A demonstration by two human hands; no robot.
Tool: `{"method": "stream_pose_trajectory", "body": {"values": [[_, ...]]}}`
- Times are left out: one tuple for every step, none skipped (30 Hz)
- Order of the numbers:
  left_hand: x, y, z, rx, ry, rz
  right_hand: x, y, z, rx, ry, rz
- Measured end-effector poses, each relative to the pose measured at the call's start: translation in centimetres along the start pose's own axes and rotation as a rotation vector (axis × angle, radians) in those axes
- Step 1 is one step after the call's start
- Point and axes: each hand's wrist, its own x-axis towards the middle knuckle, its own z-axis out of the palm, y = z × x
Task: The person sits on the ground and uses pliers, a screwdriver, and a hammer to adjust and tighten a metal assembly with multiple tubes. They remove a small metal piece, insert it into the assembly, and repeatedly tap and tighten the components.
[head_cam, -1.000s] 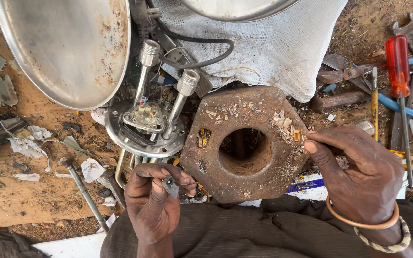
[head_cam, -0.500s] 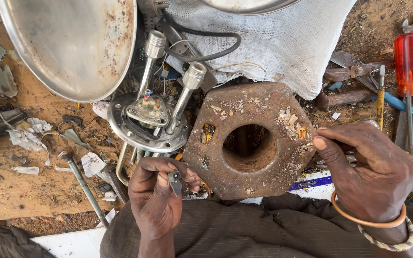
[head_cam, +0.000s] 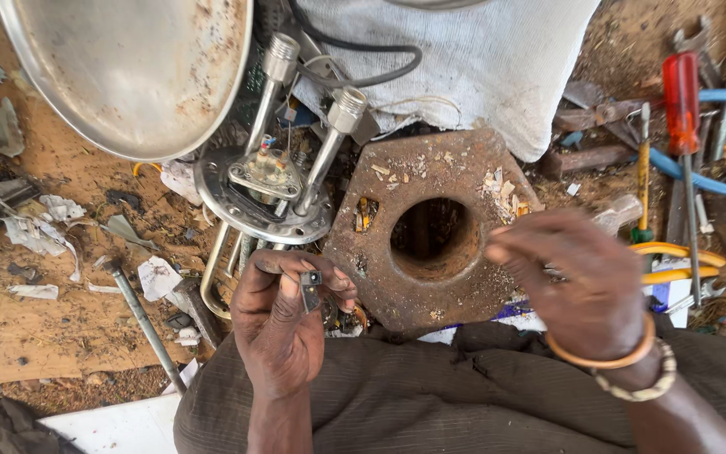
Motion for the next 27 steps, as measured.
{"method": "stream_pose_trajectory", "body": {"values": [[0.1,0.1,0.1,0.006,0.004,0.007,0.2,-0.4,0.8,-0.039,-0.085,0.004],[0.1,0.2,0.1,0.009,-0.004,0.023,0.5,-1.0,1.7,-0.073,-0.172,0.012],[0.2,0.2,0.1,0.011,-0.010,0.031,0.9,-1.5,2.5,-0.155,-0.211,-0.098],[0.2,0.3,0.2,0.014,-0.013,0.035,1.6,-1.8,3.4,-0.235,-0.252,-0.203],[0.2,0.4,0.2,0.015,-0.016,0.034,2.3,-2.2,4.2,-0.316,-0.293,-0.312],[0.2,0.4,0.2,0.016,-0.021,0.038,3.2,-2.4,5.2,-0.408,-0.427,-0.251],[0.2,0.5,0.3,0.018,-0.028,0.043,4.1,-2.6,6.3,-0.501,-0.557,-0.186],[0.3,0.5,0.3,0.016,-0.029,0.048,4.7,-2.8,6.9,-0.596,-0.685,-0.115],[0.3,0.6,0.4,0.014,-0.026,0.048,5.2,-3.0,7.4,-0.615,-0.750,-0.053],[0.3,0.7,0.5,0.011,-0.023,0.051,5.6,-3.2,7.9,-0.635,-0.812,0.007],[0.4,0.8,0.5,0.003,-0.010,0.038,6.0,-3.3,8.2,-0.660,-0.871,0.066],[0.4,0.8,0.7,-0.008,0.004,0.026,6.3,-3.3,8.5,-0.690,-0.940,0.115],[0.4,0.9,0.8,-0.017,0.023,0.014,6.5,-3.3,8.7,-0.717,-1.011,0.164],[0.4,1.1,0.8,-0.014,0.006,0.028,6.6,-3.2,9.0,-0.743,-1.081,0.214],[0.4,1.2,0.9,-0.010,-0.012,0.042,6.7,-3.1,9.1,-0.747,-1.078,0.205],[0.5,1.4,0.9,-0.003,-0.027,0.056,6.8,-2.9,9.3,-0.748,-1.075,0.194],[0.5,1.5,0.9,-0.028,-0.033,0.069,6.7,-2.7,9.5,-0.752,-1.073,0.185],[0.5,1.7,0.9,-0.055,-0.041,0.083,6.7,-2.5,9.7,-0.771,-1.077,0.143],[0.5,1.9,1.0,-0.081,-0.050,0.097,6.6,-2.3,9.8,-0.791,-1.079,0.101],[0.6,2.1,1.0,-0.057,-0.053,0.100,6.5,-2.1,10.0,-0.810,-1.079,0.056],[0.7,2.3,1.0,-0.034,-0.053,0.106,6.4,-2.0,10.2,-0.841,-1.086,0.084],[0.8,2.5,1.1,-0.009,-0.052,0.113,6.4,-1.9,10.4,-0.872,-1.092,0.111],[0.9,2.6,1.1,0.001,-0.047,0.111,6.4,-1.9,10.6,-0.901,-1.097,0.138],[1.0,2.8,1.2,0.011,-0.040,0.108,6.5,-2.1,10.6,-0.897,-1.080,0.141],[1.1,2.9,1.3,0.021,-0.032,0.106,6.6,-2.5,10.7,-0.892,-1.063,0.142],[1.1,3.0,1.3,-0.032,-0.042,0.086,6.8,-2.8,10.7,-0.887,-1.048,0.143],[1.1,3.1,1.3,-0.082,-0.053,0.064,6.9,-3.1,10.7,-0.866,-1.044,0.159]]}}
